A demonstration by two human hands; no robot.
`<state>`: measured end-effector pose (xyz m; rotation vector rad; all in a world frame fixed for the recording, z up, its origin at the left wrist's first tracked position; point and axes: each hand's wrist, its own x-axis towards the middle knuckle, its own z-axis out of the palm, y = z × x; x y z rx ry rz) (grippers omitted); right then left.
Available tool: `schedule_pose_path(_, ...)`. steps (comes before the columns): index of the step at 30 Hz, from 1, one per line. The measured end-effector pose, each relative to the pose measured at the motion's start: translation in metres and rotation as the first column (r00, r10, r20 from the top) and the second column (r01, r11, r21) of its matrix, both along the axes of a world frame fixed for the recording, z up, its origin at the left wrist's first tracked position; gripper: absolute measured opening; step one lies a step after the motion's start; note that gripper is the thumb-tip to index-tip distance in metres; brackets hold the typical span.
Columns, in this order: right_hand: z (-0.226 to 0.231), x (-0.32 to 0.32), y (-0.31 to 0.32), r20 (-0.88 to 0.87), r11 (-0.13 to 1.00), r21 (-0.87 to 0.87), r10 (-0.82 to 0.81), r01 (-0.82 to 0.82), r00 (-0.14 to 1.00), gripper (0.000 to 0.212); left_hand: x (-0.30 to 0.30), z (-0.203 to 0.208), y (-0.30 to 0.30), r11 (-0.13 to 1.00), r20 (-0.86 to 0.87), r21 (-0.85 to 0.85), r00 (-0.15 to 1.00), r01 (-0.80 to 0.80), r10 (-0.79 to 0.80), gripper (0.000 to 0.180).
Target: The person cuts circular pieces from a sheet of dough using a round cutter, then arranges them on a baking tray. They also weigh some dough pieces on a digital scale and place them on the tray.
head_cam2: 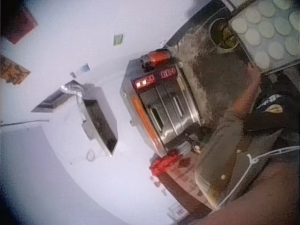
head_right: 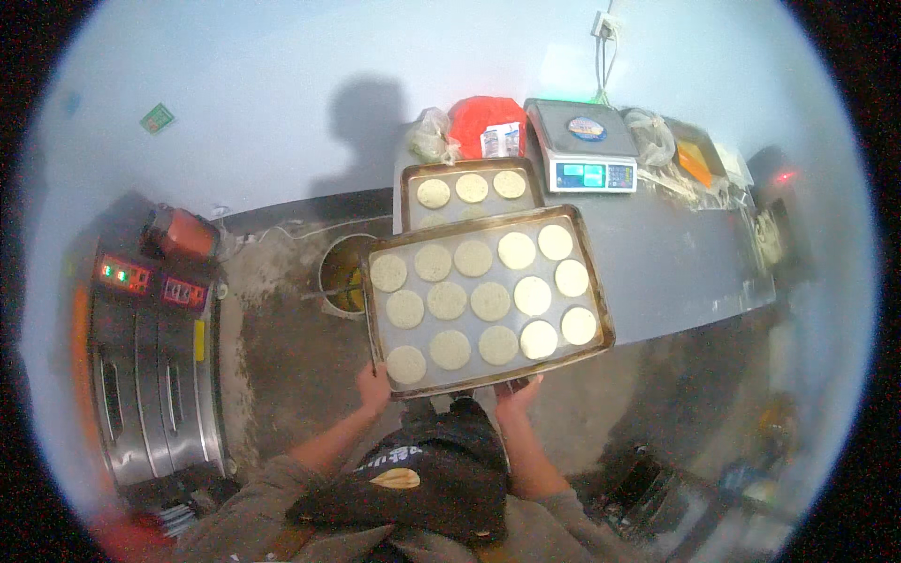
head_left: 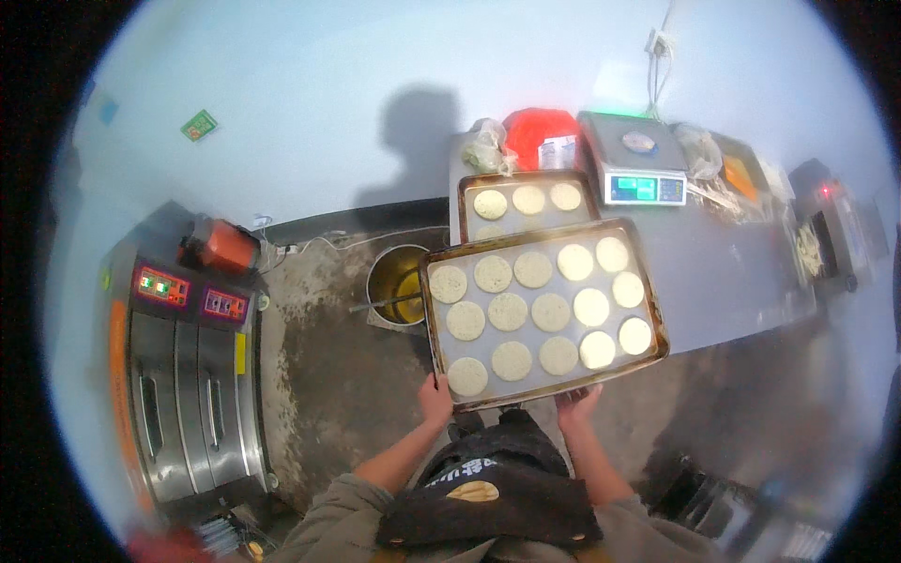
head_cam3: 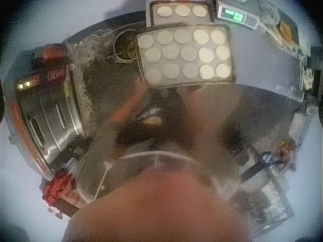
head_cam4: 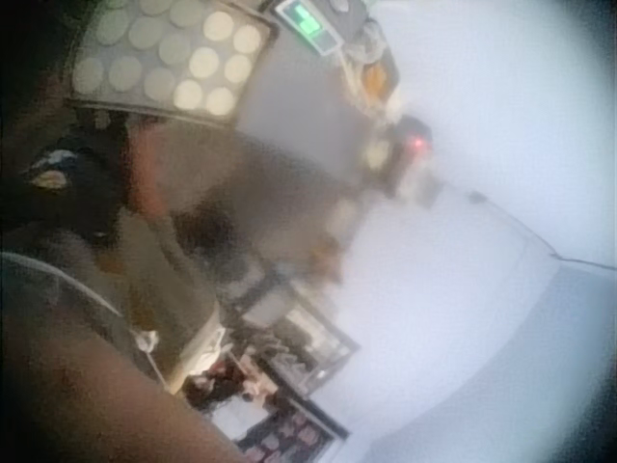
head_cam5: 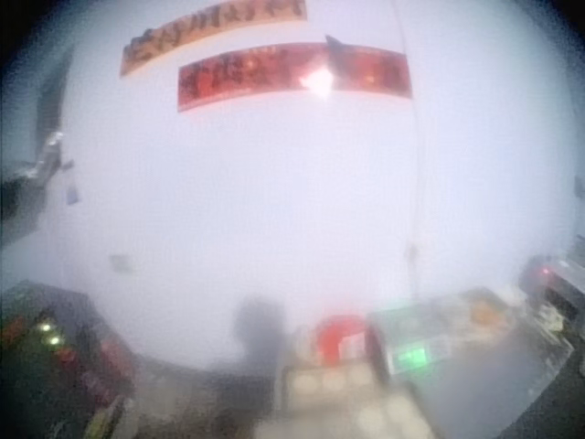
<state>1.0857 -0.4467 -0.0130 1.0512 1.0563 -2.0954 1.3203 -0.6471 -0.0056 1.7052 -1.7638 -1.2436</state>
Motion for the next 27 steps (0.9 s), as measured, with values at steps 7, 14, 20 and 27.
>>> schedule_pose_path(7,-0.043,-0.006,0.000,-0.294,0.845,0.507,0.355,-0.170,0.888,0.045,0.002,-0.001,0.016,0.999,0.027,-0.004,0.998,0.049,-0.049,0.033)
schedule_pose_path(14,-0.089,-0.046,0.020,-0.151,0.388,0.898,0.717,-0.210,0.681,0.048,0.012,-0.017,-0.007,0.966,-0.113,0.180,0.980,0.184,-0.166,0.035)
schedule_pose_path(20,-0.023,-0.073,0.004,0.398,-0.381,0.917,0.858,-0.117,0.325,0.066,0.017,-0.016,-0.040,0.758,-0.236,0.268,0.804,0.594,-0.546,0.050)
schedule_pose_path(27,0.066,0.033,-0.082,-0.081,-0.098,0.972,0.712,0.213,0.698,0.053,0.114,-0.053,-0.119,0.623,-0.394,0.368,0.722,0.690,-0.568,0.043)
